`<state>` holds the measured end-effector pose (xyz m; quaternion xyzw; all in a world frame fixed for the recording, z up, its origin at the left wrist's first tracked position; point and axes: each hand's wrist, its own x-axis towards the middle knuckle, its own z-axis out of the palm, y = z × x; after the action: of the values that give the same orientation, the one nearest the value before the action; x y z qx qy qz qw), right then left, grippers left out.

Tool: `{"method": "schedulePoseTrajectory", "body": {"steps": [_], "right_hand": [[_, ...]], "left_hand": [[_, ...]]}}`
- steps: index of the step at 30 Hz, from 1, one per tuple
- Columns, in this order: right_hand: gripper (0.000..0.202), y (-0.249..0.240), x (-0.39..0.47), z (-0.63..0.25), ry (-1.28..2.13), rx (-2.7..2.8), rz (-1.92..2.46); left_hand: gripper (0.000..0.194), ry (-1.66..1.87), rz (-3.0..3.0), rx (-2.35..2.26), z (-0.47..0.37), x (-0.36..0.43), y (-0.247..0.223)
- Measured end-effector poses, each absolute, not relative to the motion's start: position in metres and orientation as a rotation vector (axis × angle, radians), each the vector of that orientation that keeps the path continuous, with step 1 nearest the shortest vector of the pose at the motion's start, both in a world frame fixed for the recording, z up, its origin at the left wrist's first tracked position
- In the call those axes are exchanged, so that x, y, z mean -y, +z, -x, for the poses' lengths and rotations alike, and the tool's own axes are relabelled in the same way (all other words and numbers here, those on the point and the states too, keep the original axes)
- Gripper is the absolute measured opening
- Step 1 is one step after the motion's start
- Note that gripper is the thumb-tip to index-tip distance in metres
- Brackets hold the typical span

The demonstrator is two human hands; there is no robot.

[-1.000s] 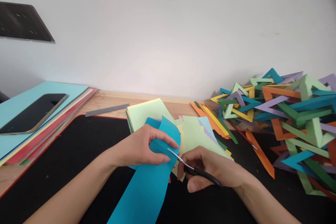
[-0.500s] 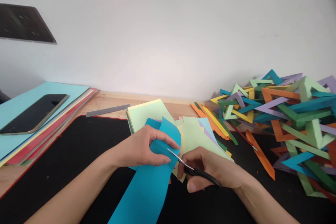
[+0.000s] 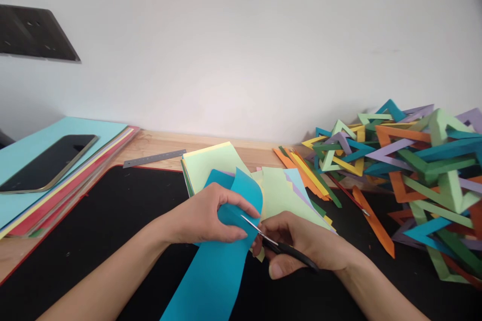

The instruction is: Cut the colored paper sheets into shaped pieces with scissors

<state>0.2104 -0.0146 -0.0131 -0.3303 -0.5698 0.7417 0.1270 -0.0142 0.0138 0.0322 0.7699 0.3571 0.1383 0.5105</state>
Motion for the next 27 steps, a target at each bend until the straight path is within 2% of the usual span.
{"method": "schedulePoseTrajectory", "body": {"steps": [27], "right_hand": [[0.029, -0.0153, 0.0142, -0.2114, 2.091, 1.72, 1.03]], "left_hand": [[0.033, 0.324, -1.866, -0.867, 0.0147, -0.0133, 0.033]]}}
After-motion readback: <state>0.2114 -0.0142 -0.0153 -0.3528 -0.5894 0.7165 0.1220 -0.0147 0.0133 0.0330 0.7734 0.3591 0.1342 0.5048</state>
